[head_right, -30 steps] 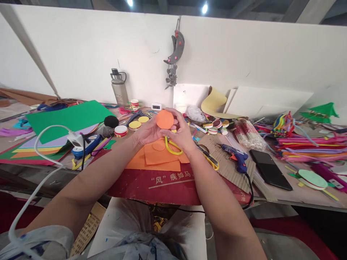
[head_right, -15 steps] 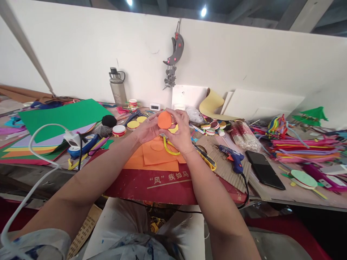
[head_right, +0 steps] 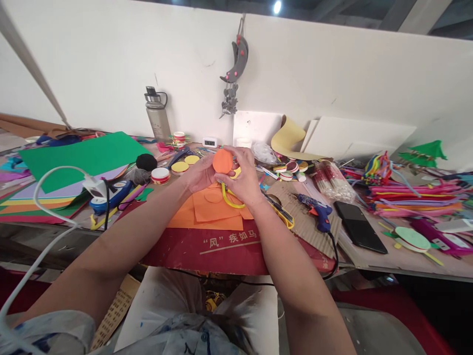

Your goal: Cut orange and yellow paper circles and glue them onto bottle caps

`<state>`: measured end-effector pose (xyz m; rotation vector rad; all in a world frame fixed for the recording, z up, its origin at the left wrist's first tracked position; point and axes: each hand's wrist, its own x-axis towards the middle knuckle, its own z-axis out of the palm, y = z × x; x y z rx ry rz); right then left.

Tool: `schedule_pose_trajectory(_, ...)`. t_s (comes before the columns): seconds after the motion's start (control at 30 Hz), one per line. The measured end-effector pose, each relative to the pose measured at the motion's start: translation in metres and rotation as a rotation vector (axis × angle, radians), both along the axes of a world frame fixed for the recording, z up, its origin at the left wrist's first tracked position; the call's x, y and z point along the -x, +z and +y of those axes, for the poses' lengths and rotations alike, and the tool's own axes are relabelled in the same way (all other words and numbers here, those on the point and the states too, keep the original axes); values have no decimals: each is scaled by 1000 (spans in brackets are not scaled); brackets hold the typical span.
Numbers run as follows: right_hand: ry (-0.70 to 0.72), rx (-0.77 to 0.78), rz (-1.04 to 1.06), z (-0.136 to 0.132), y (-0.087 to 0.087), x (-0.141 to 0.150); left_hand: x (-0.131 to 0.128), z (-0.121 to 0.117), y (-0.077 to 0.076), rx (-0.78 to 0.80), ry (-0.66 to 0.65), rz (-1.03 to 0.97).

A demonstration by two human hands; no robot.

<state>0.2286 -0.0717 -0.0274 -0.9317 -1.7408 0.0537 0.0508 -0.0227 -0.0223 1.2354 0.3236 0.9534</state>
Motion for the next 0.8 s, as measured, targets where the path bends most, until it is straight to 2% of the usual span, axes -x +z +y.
schedule_pose_trajectory(0.23, -16, -36, 0, 2, -2, 0, 2, -1, 6, -64, -4, -20)
schedule_pose_trajectory(0.37, 32, -26, 36, 2, -2, 0, 1, -1, 5, -120, 88, -24)
schedule_pose_trajectory(0.5, -2, -22, 11, 4, -3, -1, 0, -4, 4, -201, 203, 13)
schedule_pose_trajectory(0.8, -16, -46, 25, 8, -9, -2, -7, -5, 2, -286, 336, 17)
